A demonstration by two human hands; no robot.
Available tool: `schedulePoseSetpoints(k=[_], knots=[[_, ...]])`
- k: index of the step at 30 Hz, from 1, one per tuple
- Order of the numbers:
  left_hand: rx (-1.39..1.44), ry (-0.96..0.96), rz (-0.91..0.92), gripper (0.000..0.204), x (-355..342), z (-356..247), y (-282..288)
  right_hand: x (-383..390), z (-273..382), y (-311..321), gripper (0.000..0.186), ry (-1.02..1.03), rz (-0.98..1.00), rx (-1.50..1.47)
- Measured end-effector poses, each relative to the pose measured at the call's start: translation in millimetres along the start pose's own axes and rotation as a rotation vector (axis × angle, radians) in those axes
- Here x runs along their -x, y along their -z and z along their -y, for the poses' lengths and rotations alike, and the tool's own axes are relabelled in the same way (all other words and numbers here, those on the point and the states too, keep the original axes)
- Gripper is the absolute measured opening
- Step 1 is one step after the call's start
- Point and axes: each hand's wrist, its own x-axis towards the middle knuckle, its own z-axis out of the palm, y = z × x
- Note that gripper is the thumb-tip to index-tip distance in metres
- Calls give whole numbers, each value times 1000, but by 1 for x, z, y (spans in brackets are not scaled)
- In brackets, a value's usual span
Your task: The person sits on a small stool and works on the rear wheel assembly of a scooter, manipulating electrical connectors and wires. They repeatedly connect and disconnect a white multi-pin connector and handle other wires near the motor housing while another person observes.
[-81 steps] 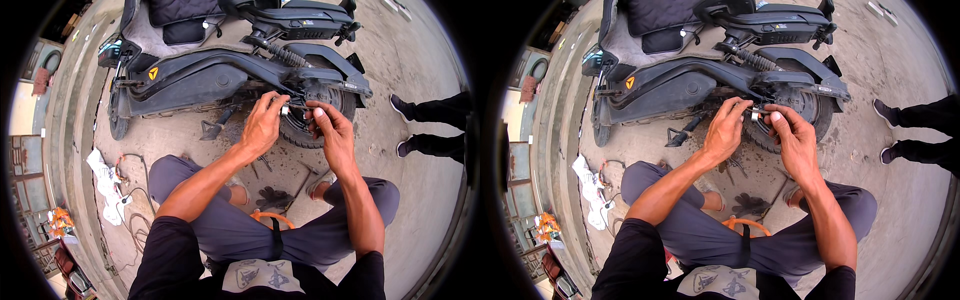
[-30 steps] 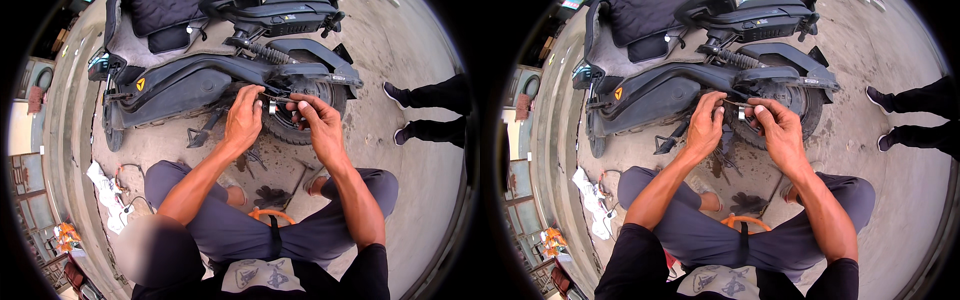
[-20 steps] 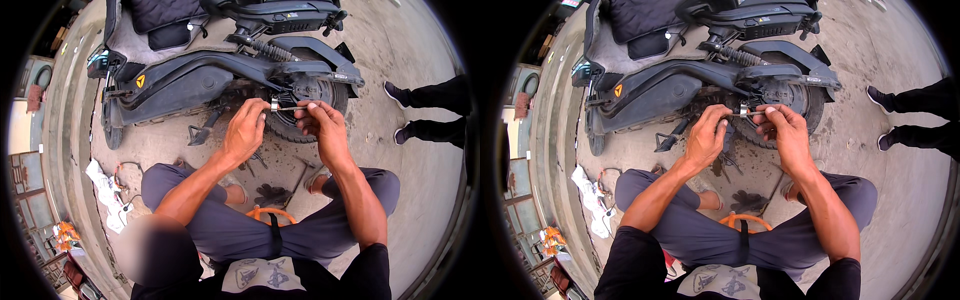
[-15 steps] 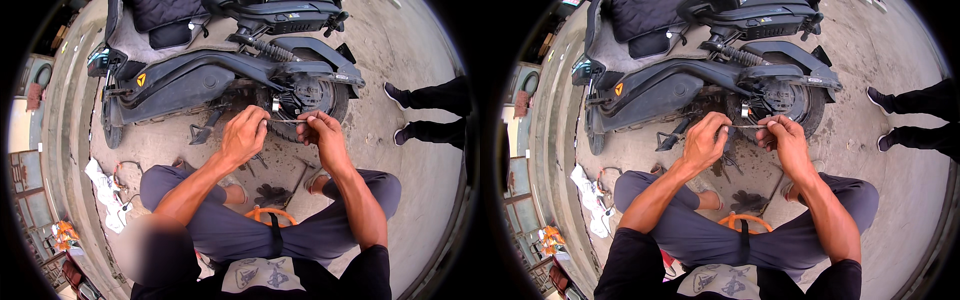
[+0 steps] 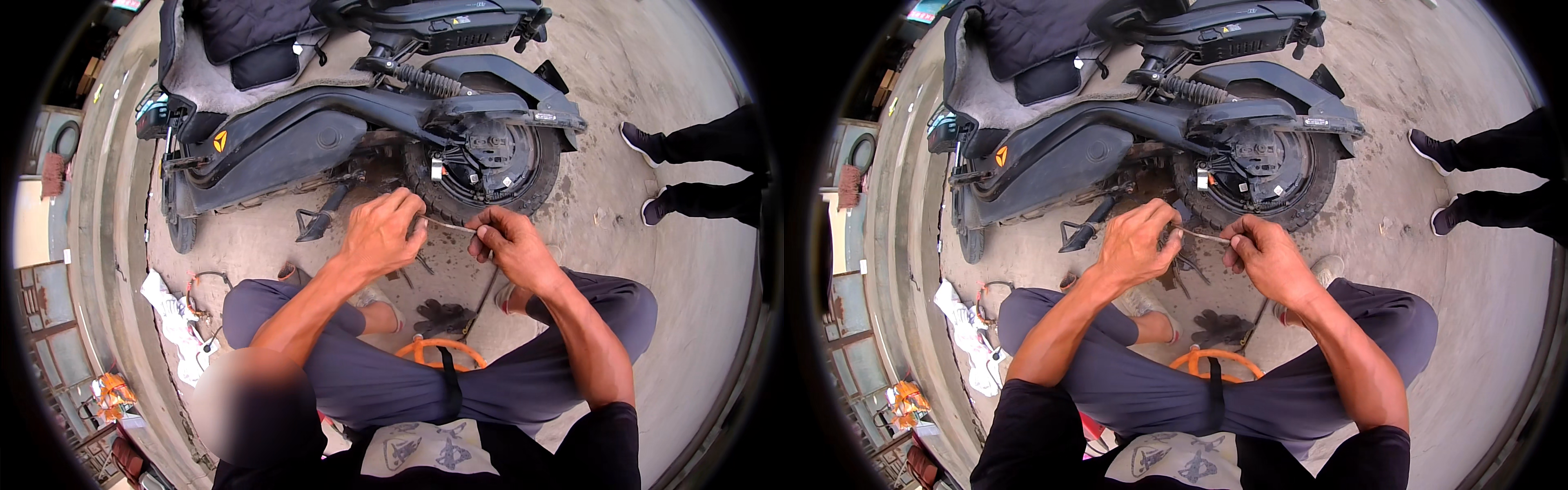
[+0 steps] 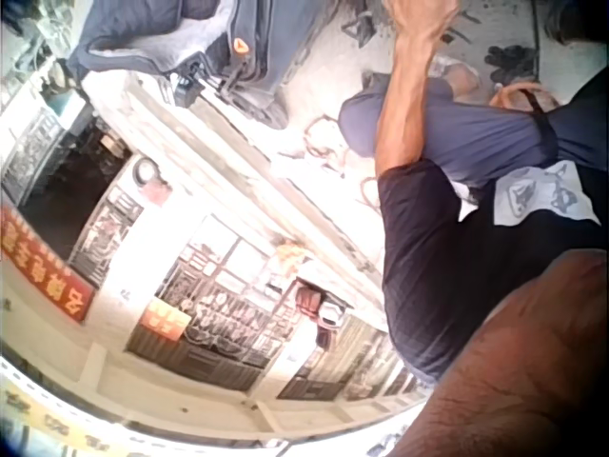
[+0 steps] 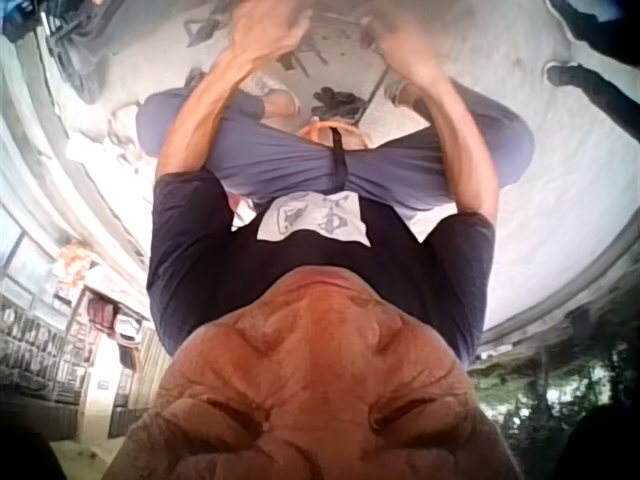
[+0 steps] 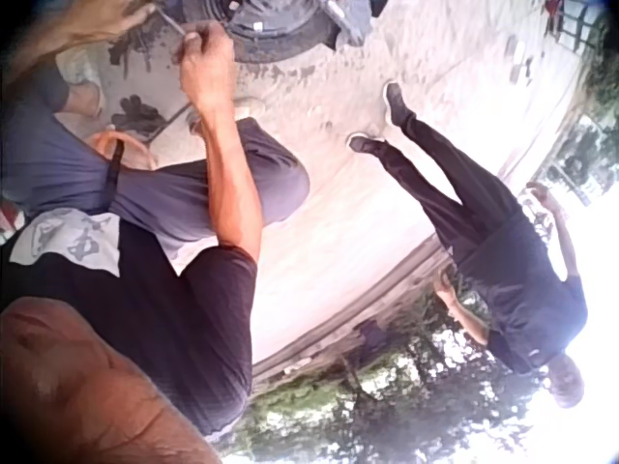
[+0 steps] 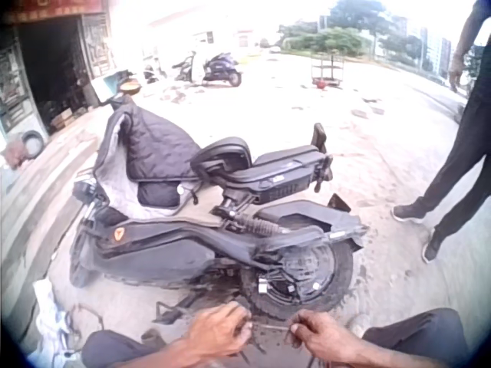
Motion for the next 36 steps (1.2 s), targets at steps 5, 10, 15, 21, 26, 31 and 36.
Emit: schedulePoseSetpoints(k=[5,10,15,21,26,31,36], knots=[[-28,23,41,18,0,1,-3,11,12,-5,18,78,-18,307],[-53,-8,94,17,-4,-1,-11,16,10,-6,19,109,5,481],[-126,-57,133,18,-9,1,-14,12,-8,-10,18,160,-32,625],[-204,-257,27,16,-8,10,-7,11,-2,-8,19,174,-39,730],[-109,-141,381,12,4,11,12,7,-12,-12,21,113,62,720],[-92,-171,345,14,11,8,18,-12,-39,-17,46,75,122,509],[-85,-113,467,18,11,0,22,-29,-41,-12,96,-159,181,21]])
